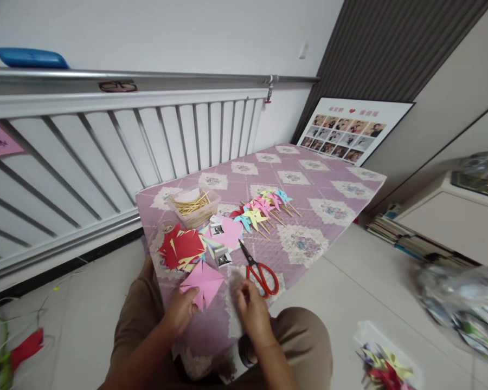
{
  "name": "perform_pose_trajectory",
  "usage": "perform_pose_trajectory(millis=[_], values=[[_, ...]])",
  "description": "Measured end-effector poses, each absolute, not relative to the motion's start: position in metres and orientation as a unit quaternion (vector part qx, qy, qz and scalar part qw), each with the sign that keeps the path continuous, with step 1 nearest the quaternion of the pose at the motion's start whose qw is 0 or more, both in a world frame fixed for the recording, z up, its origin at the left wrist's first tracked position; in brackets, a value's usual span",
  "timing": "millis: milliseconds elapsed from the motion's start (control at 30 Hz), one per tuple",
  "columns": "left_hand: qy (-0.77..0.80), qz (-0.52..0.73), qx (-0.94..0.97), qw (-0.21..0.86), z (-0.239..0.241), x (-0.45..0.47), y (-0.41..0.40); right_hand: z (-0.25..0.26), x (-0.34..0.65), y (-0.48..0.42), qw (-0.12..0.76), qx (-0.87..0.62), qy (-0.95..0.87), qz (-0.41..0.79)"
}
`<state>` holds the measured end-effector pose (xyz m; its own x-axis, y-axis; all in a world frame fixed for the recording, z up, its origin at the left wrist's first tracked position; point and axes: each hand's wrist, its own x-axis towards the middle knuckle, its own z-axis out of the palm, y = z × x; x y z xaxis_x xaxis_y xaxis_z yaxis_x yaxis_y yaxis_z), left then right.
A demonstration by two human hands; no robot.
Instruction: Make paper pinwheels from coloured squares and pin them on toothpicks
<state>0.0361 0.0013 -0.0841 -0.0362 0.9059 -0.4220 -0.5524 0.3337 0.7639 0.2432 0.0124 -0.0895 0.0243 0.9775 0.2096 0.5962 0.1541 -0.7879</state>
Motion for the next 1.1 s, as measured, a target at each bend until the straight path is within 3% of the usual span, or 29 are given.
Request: perform_pose_trajectory(millis=[267, 733, 1100], values=[[0.476, 0.528, 0.179, 0.68, -0.075, 0.032, 0.003, -0.087, 0.182, -0.021, 0.413, -0.484, -0.67, 0.382], [0.495, 0.493, 0.242, 0.673, -0.081, 0.031, 0.001, -0.098, 0.175, -0.013, 0.463, -0.531, -0.601, 0.376], [0.442, 0.548, 0.159, 0.693, -0.08, 0.034, 0.002, -0.104, 0.176, -0.013, 0.457, -0.529, -0.603, 0.385]])
